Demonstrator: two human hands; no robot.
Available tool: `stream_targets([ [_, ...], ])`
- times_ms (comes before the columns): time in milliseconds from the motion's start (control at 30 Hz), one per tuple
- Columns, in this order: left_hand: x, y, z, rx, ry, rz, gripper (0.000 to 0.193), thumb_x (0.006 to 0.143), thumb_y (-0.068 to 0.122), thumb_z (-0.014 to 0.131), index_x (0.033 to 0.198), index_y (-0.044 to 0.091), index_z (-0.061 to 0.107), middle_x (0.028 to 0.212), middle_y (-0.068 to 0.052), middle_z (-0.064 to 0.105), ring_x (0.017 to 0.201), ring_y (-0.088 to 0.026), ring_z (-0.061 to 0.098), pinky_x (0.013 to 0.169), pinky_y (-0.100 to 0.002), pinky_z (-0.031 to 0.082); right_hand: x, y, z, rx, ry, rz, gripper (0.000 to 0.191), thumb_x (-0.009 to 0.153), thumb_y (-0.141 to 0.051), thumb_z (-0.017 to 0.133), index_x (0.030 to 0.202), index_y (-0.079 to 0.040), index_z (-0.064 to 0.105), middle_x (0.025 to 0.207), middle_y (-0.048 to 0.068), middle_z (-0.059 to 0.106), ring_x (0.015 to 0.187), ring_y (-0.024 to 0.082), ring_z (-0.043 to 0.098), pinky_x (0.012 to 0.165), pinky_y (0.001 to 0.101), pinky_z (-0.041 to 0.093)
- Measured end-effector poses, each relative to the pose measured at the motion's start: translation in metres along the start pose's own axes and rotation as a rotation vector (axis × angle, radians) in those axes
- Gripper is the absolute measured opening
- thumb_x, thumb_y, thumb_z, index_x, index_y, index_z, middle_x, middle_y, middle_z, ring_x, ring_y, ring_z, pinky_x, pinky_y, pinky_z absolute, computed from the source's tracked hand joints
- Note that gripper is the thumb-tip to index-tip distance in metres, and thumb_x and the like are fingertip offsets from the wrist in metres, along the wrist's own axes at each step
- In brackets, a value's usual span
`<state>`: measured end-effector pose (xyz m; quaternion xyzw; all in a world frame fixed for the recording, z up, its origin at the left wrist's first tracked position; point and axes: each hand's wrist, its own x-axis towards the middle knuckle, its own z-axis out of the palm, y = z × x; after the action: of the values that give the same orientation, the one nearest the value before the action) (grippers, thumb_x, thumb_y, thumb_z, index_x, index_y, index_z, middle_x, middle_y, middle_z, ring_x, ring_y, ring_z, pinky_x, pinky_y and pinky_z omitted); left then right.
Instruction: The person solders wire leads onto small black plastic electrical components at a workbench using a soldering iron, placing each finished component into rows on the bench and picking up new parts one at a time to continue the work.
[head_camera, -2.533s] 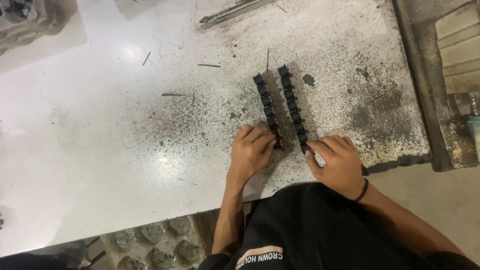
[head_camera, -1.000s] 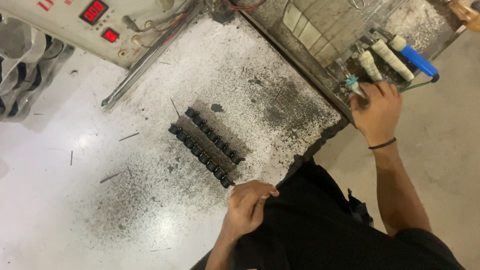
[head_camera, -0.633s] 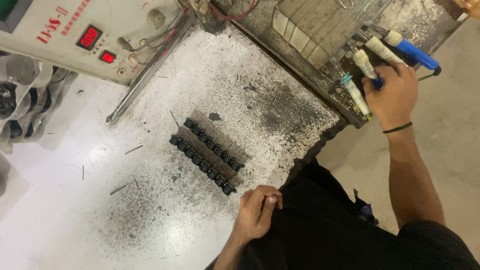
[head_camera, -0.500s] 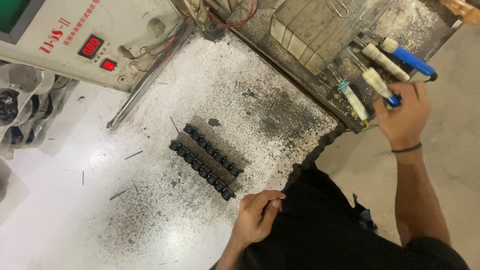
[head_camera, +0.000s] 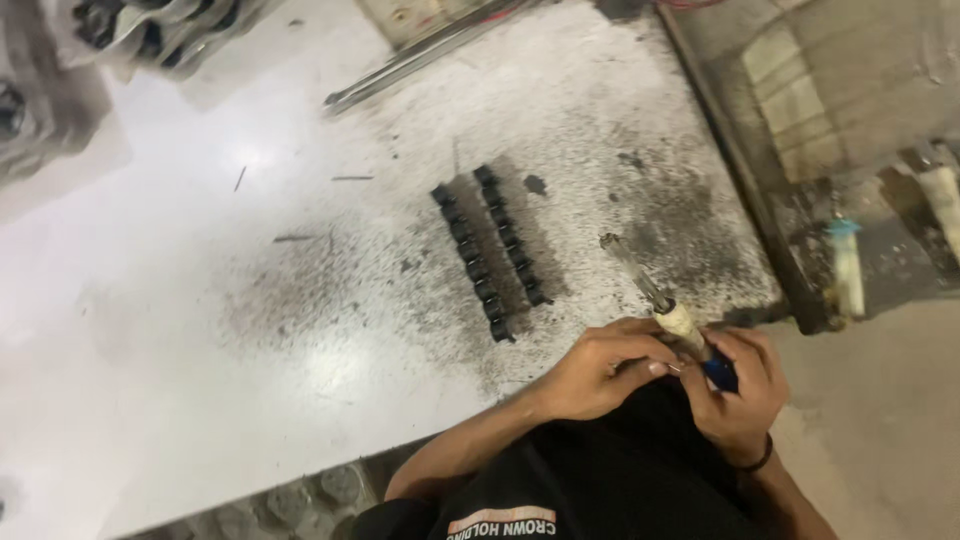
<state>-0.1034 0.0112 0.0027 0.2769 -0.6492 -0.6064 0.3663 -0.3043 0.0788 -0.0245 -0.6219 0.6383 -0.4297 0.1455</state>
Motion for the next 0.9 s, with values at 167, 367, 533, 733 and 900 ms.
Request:
stream_targets([
  [167, -0.016, -0.015, -0.002, -0.088, 0.243, -0.080, 0.013, 0.107, 0.008, 0.065, 0.117, 0.005, 0.072, 0.114, -0.011, 0.071, 0.102, -0.021, 0.072, 0.093, -0.034, 0.058, 0.013, -0.006, 0.021, 0.070, -0.147, -0.084, 0.037, 0.087, -0.008, 0.085, 0.118, 0.001, 0.068, 0.116, 0.015, 0.067, 0.092, 0.028, 0.069, 0.079, 0.0345, 0.055],
  [367, -0.015, -0.012, -0.014, -0.372, 0.502, -0.040, 0.016, 0.108, 0.011, 0.061, 0.117, 0.004, 0.071, 0.127, -0.009, 0.067, 0.106, -0.017, 0.069, 0.085, -0.031, 0.060, 0.016, -0.009, 0.032, 0.119, -0.334, -0.639, 0.037, 0.080, -0.006, 0.085, 0.113, -0.003, 0.070, 0.107, 0.009, 0.068, 0.087, 0.025, 0.068, 0.075, 0.0373, 0.055],
  [533, -0.021, 0.001, -0.016, -0.296, 0.409, 0.032, 0.016, 0.108, 0.012, 0.065, 0.116, 0.000, 0.071, 0.119, -0.010, 0.071, 0.102, -0.016, 0.070, 0.088, -0.031, 0.058, 0.013, -0.006, 0.070, 0.891, -0.319, 0.132, 0.084, 0.086, -0.048, 0.077, 0.147, 0.001, 0.046, 0.132, 0.009, 0.062, 0.114, 0.021, 0.059, 0.096, 0.0335, 0.050],
  [733, -0.062, 0.011, -0.028, 0.030, 0.371, 0.048, 0.015, 0.103, 0.004, 0.065, 0.116, 0.004, 0.072, 0.105, -0.009, 0.077, 0.092, -0.019, 0.075, 0.080, -0.033, 0.062, 0.019, 0.020, 0.044, 1.328, -0.456, 0.493, 0.069, 0.104, -0.045, 0.067, 0.148, 0.004, 0.049, 0.125, 0.024, 0.070, 0.110, 0.033, 0.071, 0.094, 0.0435, 0.059],
  [900, -0.105, -0.008, -0.084, 0.753, 0.653, 0.086, 0.036, 0.084, -0.013, 0.065, 0.113, 0.007, 0.075, 0.104, -0.013, 0.070, 0.084, -0.022, 0.069, 0.061, -0.030, 0.055, 0.003, 0.020, 0.022, 1.094, -0.365, 0.507, 0.033, 0.110, -0.018, 0.068, 0.131, 0.006, 0.058, 0.119, 0.018, 0.065, 0.103, 0.032, 0.072, 0.094, 0.0434, 0.061],
])
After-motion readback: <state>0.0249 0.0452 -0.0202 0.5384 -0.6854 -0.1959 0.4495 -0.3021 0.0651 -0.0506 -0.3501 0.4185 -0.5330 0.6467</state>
